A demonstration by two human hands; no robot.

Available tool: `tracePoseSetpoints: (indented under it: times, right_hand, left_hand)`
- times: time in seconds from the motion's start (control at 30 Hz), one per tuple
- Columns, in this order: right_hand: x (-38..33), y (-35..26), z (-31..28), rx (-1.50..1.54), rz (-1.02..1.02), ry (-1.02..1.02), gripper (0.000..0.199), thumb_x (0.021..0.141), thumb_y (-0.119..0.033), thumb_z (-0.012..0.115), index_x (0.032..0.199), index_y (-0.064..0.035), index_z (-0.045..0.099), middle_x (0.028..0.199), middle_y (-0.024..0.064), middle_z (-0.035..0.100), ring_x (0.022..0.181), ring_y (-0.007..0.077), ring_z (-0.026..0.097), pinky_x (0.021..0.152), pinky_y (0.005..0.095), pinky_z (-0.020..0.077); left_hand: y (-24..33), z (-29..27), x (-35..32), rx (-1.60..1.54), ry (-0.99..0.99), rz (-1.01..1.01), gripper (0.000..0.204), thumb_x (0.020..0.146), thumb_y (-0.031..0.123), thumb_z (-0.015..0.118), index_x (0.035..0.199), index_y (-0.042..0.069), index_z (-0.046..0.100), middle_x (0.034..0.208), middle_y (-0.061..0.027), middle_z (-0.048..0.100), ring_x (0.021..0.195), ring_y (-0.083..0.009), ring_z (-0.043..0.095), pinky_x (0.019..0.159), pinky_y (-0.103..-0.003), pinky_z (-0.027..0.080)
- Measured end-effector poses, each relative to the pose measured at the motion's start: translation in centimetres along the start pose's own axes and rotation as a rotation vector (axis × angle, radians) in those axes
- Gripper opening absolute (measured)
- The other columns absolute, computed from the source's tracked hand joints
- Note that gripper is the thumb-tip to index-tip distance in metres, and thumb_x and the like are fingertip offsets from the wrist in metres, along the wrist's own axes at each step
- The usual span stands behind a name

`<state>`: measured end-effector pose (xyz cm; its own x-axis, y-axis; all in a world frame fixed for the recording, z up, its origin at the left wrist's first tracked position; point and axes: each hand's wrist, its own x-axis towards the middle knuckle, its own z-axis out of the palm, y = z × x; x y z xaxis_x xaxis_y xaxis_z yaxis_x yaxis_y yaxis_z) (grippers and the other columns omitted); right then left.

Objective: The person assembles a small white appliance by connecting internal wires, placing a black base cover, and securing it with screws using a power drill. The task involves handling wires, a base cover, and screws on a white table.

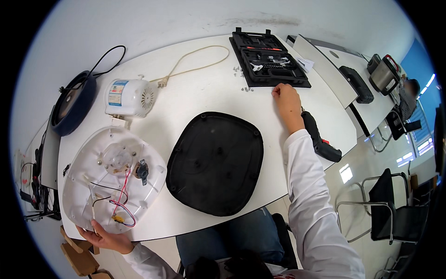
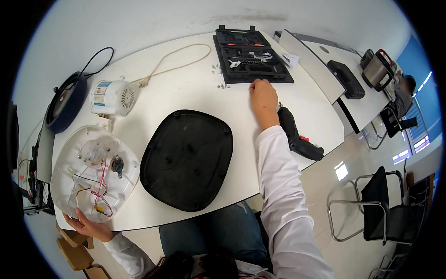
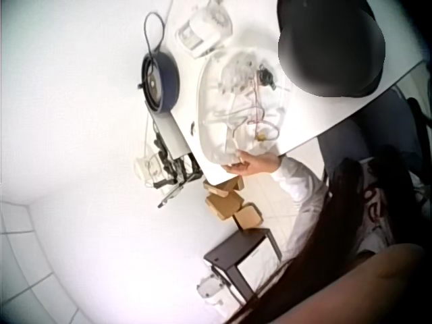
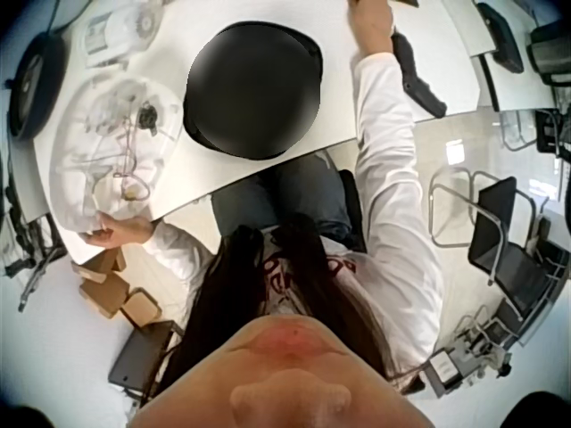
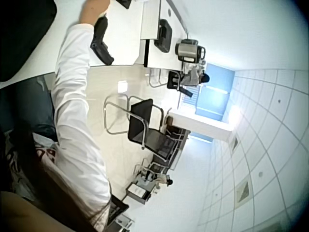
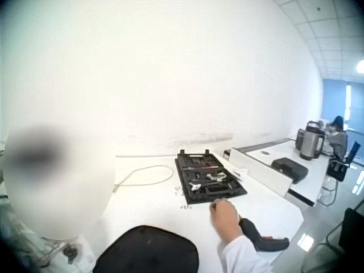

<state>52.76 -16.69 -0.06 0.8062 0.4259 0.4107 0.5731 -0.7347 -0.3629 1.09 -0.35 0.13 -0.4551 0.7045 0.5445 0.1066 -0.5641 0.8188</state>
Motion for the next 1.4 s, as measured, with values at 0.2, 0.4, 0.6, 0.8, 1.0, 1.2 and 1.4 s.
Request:
tracePoseSetpoints:
  times: [0.2, 0.4, 0.6, 0.8, 1.0, 1.2, 1.4]
  right_hand:
    - [-0.1, -0.6, 0.5, 0.039, 0.051, 0.022, 0.009, 0.082, -0.018, 0.066, 0.088, -0.0106, 0.064, 0.092, 0.0082, 0.063, 0.084, 0.0304, 0.063, 0.073, 0.0412, 0.0500]
    - [1.3, -0.7, 1.5, 0.513, 0.093, 0.406, 0.010, 0.083, -0.021, 0.067, 0.087, -0.0122, 0.064, 0.083, 0.0019, 0.060, 0.070, 0.0203, 0.059, 0.064, 0.0349, 0.0475]
    - [2.1, -2.7, 2.4, 0.373, -0.022, 0.386, 0.008, 0.083, -0.019, 0.067, 0.086, -0.0118, 0.064, 0.083, 0.0011, 0.059, 0.073, 0.0182, 0.058, 0.064, 0.0338, 0.0465]
    - [2.8, -2.2, 3.1, 0.381, -0.088, 0.372, 0.007, 0.085, -0.017, 0.065, 0.089, -0.0112, 0.065, 0.087, 0.0020, 0.059, 0.079, 0.0214, 0.059, 0.067, 0.0345, 0.0467]
    - [2.9, -2.3, 3.0, 0.402, -0.079, 0.372, 0.008, 0.086, -0.015, 0.063, 0.093, -0.0114, 0.067, 0.089, 0.0030, 0.060, 0.078, 0.0214, 0.060, 0.068, 0.0338, 0.0471]
    - [3.0, -2.2, 2.9, 0.429, -0.123, 0.387, 0.011, 0.087, -0.014, 0.062, 0.096, -0.0120, 0.067, 0.092, 0.0041, 0.061, 0.076, 0.0206, 0.060, 0.067, 0.0324, 0.0470]
    - [2.9, -2.2, 3.1, 0.377, -0.150, 0.404, 0.012, 0.088, -0.013, 0.059, 0.098, -0.0109, 0.067, 0.092, 0.0052, 0.062, 0.076, 0.0219, 0.059, 0.069, 0.0325, 0.0471]
  left_hand:
    - [0.4, 0.3, -0.2, -0.018, 0.022, -0.015, 0.052, 0.091, 0.019, 0.060, 0.134, -0.003, 0.040, 0.130, -0.0157, 0.049, 0.113, -0.0226, 0.051, 0.099, -0.034, 0.039]
    - [0.1, 0.0, -0.1, -0.009, 0.018, -0.046, 0.054, 0.091, 0.019, 0.060, 0.136, -0.002, 0.038, 0.130, -0.0168, 0.048, 0.114, -0.0238, 0.050, 0.098, -0.035, 0.040]
    - [0.5, 0.1, -0.2, 0.031, 0.022, -0.056, 0.056, 0.091, 0.023, 0.060, 0.137, -0.001, 0.038, 0.130, -0.0168, 0.048, 0.114, -0.0243, 0.050, 0.097, -0.035, 0.040]
    - [0.5, 0.1, -0.1, 0.066, 0.013, -0.034, 0.058, 0.090, 0.027, 0.060, 0.136, -0.001, 0.037, 0.130, -0.0161, 0.048, 0.113, -0.0250, 0.051, 0.096, -0.036, 0.042]
    - [0.3, -0.2, 0.0, 0.059, -0.001, -0.026, 0.058, 0.090, 0.027, 0.060, 0.137, 0.000, 0.037, 0.130, -0.0162, 0.048, 0.114, -0.0250, 0.050, 0.095, -0.037, 0.042]
    - [0.5, 0.1, -0.2, 0.052, 0.000, -0.023, 0.055, 0.091, 0.023, 0.058, 0.137, 0.000, 0.037, 0.131, -0.0152, 0.048, 0.114, -0.0241, 0.050, 0.097, -0.035, 0.041]
    - [0.1, 0.0, -0.2, 0.016, 0.018, -0.025, 0.055, 0.091, 0.021, 0.058, 0.137, -0.001, 0.036, 0.131, -0.0169, 0.047, 0.113, -0.0242, 0.051, 0.095, -0.036, 0.042]
